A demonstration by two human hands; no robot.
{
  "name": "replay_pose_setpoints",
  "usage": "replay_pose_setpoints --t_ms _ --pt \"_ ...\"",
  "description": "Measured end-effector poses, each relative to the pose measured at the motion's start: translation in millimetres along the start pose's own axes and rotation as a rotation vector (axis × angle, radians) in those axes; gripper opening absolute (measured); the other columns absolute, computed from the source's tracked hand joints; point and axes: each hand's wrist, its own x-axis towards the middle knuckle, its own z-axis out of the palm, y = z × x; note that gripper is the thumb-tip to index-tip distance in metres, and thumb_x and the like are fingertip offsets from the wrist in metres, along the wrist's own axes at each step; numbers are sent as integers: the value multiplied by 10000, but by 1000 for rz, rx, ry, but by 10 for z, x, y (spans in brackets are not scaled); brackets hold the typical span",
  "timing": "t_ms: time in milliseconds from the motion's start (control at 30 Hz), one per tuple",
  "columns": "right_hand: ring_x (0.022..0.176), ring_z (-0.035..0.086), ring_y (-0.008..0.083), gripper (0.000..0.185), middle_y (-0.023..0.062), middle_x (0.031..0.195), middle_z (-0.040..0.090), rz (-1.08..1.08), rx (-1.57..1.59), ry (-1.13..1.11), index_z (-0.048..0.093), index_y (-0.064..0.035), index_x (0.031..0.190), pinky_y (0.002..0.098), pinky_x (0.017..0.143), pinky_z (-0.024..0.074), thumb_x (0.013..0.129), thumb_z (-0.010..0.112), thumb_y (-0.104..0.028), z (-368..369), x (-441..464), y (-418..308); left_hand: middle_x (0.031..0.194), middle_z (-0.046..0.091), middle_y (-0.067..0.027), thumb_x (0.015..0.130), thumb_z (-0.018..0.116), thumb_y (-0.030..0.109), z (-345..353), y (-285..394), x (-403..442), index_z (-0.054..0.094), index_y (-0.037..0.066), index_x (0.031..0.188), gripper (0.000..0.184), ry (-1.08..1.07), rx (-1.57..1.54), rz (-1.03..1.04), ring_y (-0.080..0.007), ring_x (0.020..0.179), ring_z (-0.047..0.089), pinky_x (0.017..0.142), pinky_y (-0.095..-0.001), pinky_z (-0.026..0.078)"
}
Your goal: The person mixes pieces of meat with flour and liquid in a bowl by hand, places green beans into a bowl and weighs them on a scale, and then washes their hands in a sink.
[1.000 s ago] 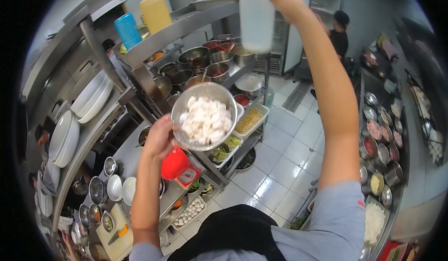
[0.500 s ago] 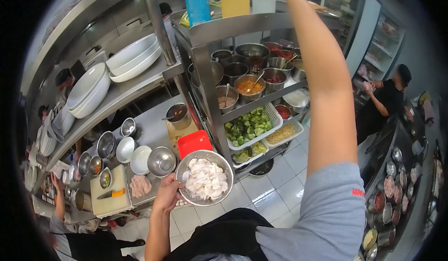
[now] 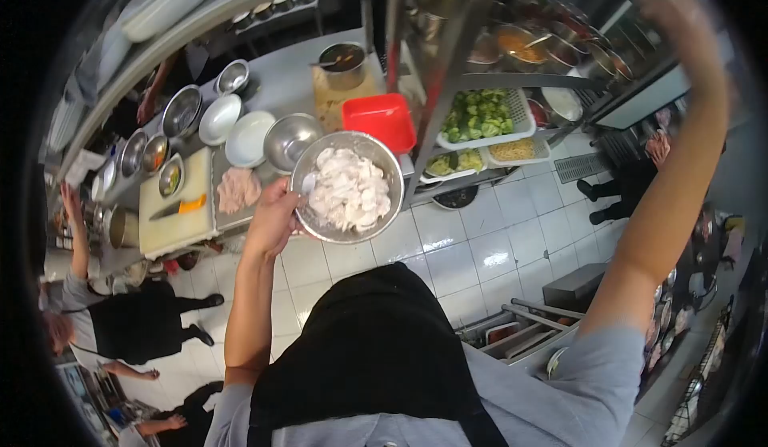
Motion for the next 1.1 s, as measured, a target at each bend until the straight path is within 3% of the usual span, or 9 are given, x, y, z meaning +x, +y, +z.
replay_pose_setpoints --t_ms 33,100,167,333,400,500,700,900,1100 --pt "846 606 156 464 57 998 635 183 862 86 653 -22 1008 277 736 468 765 613 -414 -30 -304 -970 882 630 -124 827 446 10 -168 -48 -10 556 -42 1073 275 6 9 27 -204 691 661 528 -370 611" --pt "897 616 165 396 64 1060 636 66 1131 -268 665 -20 1023 296 748 491 793 628 -340 569 -687 -1881 871 629 -141 827 443 10 -102 -162 3 550 -56 1059 264 43 39 40 -216 670 662 505 -379 613" --pt "1106 575 264 540 144 1201 599 -233 1510 -550 579 -45 1210 374 954 450 740 753 -248 1211 -859 -2880 837 628 -153 830 450 11 -117 -236 -4 557 -75 1014 230 89 25 61 -222 618 655 470 -371 604" --pt "1147 534 368 703 237 1240 534 -669 980 -22 492 -61 1299 437 1011 403 668 768 -198 2089 -917 -4808 767 625 -164 829 468 5 -603 -594 -243 570 -85 978 202 258 -69 93 -245 554 644 431 -381 589" --pt "1233 446 398 717 246 1310 472 -529 891 -666 454 -68 1336 420 1046 369 680 722 -174 2067 -737 -5519 810 633 -171 827 481 21 -1172 -922 -376 573 -70 997 214 384 -47 72 -266 564 646 435 -403 590" --pt "1230 445 382 677 232 1293 480 -477 842 -789 466 -54 1303 415 1025 385 681 708 -170 2093 -510 -6416 852 641 -178 822 491 34 -1804 -1273 -766 580 -56 1006 224 551 -159 72 -284 587 653 444 -423 592" --pt "1111 526 361 507 186 1171 568 -961 1209 -146 545 -27 1160 418 916 452 690 689 -149 1775 -661 -7824 809 644 -190 804 468 10 -3096 -1182 -1654 598 -56 976 225 648 -249 130 -305 624 670 441 -429 590" --pt "1111 508 392 499 166 1127 582 -1066 913 -495 569 -26 1136 441 932 438 668 695 -141 1414 -452 -8866 849 634 -222 779 449 -6 -3567 -1284 -2295 577 -81 984 253 683 -244 102 -318 631 669 450 -443 597" --pt "1178 515 346 717 229 1177 579 -775 1222 -336 534 34 1174 361 1004 408 617 803 -328 1243 -868 -9271 809 628 -203 813 458 32 -3804 -1216 -2543 584 -84 966 230 956 -370 313 -296 565 651 420 -423 589"
